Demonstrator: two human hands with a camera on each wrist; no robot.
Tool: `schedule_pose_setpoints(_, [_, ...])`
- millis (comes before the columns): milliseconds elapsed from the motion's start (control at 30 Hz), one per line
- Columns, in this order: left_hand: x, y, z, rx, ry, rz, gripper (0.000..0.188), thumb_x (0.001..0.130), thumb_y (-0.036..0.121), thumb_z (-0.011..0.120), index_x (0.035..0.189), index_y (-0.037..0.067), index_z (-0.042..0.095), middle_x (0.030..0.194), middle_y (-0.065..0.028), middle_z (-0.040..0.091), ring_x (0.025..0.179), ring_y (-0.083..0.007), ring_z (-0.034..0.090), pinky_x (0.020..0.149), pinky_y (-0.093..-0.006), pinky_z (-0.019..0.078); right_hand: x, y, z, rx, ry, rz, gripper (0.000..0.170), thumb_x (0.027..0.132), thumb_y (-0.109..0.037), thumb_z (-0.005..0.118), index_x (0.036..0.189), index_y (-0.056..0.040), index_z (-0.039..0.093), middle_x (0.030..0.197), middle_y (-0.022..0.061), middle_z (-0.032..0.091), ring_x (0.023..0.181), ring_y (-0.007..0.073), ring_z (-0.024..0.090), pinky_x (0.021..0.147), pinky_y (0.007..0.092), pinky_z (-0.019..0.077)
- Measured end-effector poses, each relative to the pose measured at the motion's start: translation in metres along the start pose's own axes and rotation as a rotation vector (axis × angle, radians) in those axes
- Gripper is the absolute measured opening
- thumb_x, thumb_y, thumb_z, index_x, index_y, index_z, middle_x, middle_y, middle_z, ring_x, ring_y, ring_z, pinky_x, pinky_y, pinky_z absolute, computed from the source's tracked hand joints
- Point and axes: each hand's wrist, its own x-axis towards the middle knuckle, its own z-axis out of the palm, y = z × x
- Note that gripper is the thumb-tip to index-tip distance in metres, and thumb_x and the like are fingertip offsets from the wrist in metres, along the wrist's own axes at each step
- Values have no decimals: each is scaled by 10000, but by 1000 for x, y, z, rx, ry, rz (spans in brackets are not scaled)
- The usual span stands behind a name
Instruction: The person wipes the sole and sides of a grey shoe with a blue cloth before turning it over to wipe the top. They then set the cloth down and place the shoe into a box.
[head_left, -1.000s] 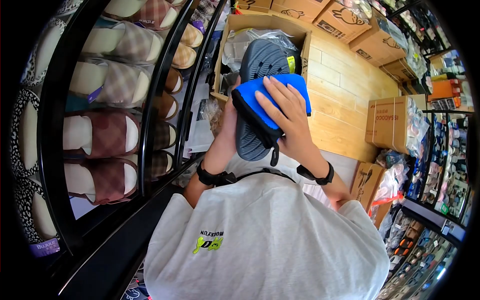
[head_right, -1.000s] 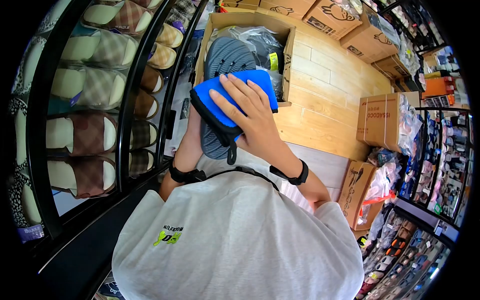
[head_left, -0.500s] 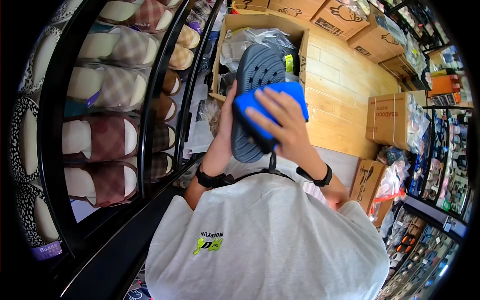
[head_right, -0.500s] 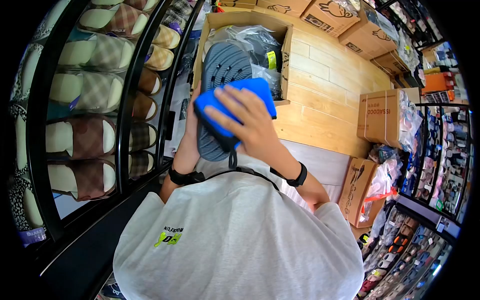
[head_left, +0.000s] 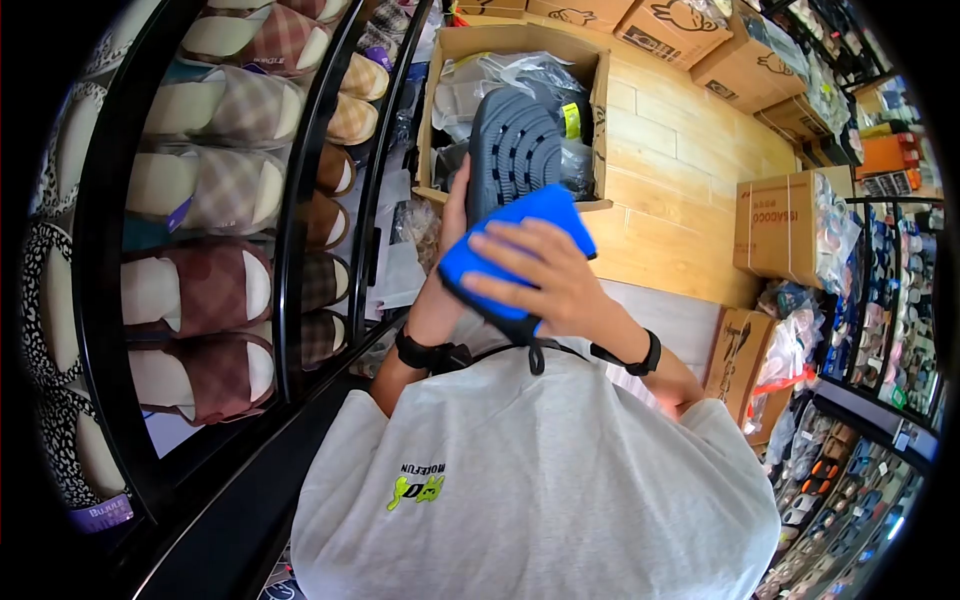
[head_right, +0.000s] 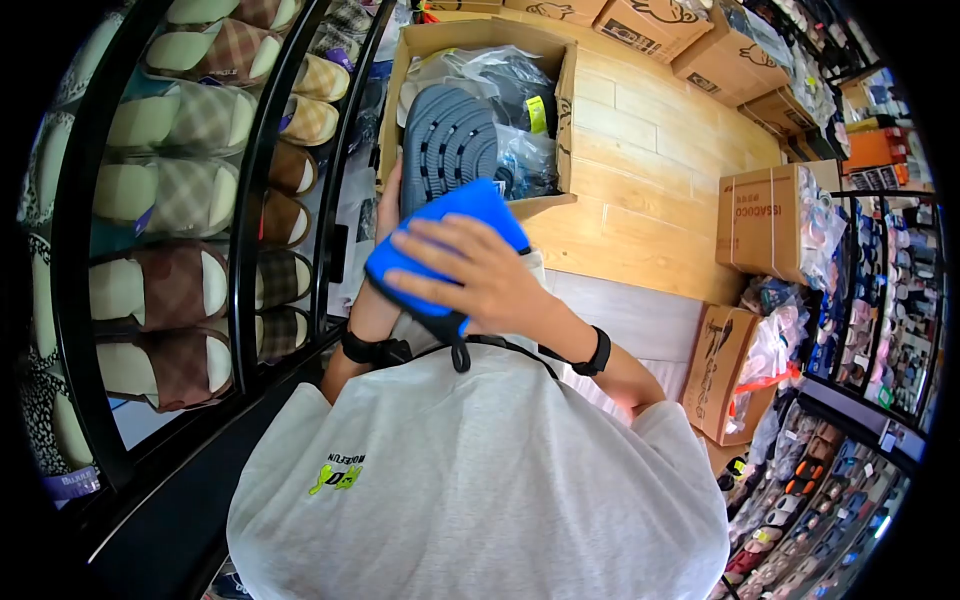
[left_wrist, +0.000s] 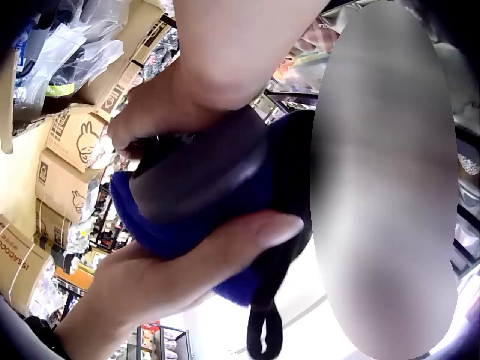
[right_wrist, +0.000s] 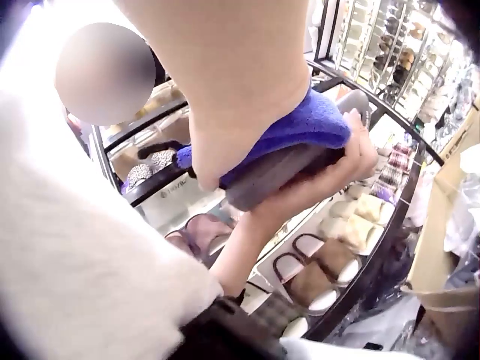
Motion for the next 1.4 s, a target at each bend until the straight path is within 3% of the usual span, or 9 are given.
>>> schedule_pose_setpoints(200, [21,-29,-29,-608,-87,-291,614,1069,589,422,1342,91,652,1227,-128,731,1074,-267,716,1013,-430,562,-1,18,10,67,131,141,677,841,-410,787,1437,-136,617,1503,159,572,1367,373,553,1150,512,396])
schedule_pose_setpoints(400, [35,-56,-50,-479,134,-389,777,1020,722,355,1395,86,596,1334,-158,668,1180,-316,669,1049,-495,533,-7,26,29,70,67,333,853,744,-344,865,1501,-115,544,1534,165,526,1415,375,490,1177,542,380])
schedule_pose_setpoints(633, [31,-55,-66,-453,-78,-594,917,955,802,453,1470,48,534,1495,-138,572,1382,-288,530,1179,-500,387,-31,42,35,-59,130,347,916,640,-254,881,1476,-84,547,1475,166,571,1354,357,550,1154,518,408])
schedule_pose_setpoints(800, [20,-83,-127,-15,-429,-703,888,970,799,427,1312,11,652,1257,-144,715,1152,-255,675,1033,-371,492,-47,58,16,164,323,596,762,644,-150,872,1360,-31,639,1264,183,710,1133,364,697,974,398,546])
schedule_pose_setpoints(867, [7,-72,-130,154,-422,-737,862,982,789,417,1244,16,694,1170,-132,751,1070,-239,705,979,-338,510,-58,62,23,285,429,821,614,711,-117,804,1296,4,662,1049,186,748,916,226,737,844,324,557])
schedule_pose_setpoints(1133, [22,-162,-309,1170,698,179,411,940,343,689,1189,17,695,1117,-175,754,958,-323,721,852,-426,549,-77,75,16,227,588,1113,429,797,-291,849,943,96,735,782,114,750,678,126,664,677,299,555])
schedule_pose_setpoints(1267, [28,-176,-361,1417,1010,170,471,905,338,724,1190,-33,671,1195,-240,710,1114,-392,682,974,-490,514,-85,80,18,250,558,1170,432,810,-293,848,965,94,737,786,108,757,695,96,661,673,294,552])
schedule_pose_setpoints(1333, [27,-173,-372,1457,1114,-352,603,896,447,697,1254,-36,650,1296,-272,667,1225,-440,627,1017,-540,487,-85,80,20,253,535,1208,421,809,-287,854,974,84,742,782,105,759,694,97,669,682,291,552])
schedule_pose_setpoints(1400, [25,-173,-384,1410,1113,-354,704,876,521,684,1293,-44,633,1315,-279,658,1234,-455,618,1039,-558,471,-80,75,19,241,538,1217,409,810,-283,855,972,76,745,786,102,760,696,101,676,688,290,553])
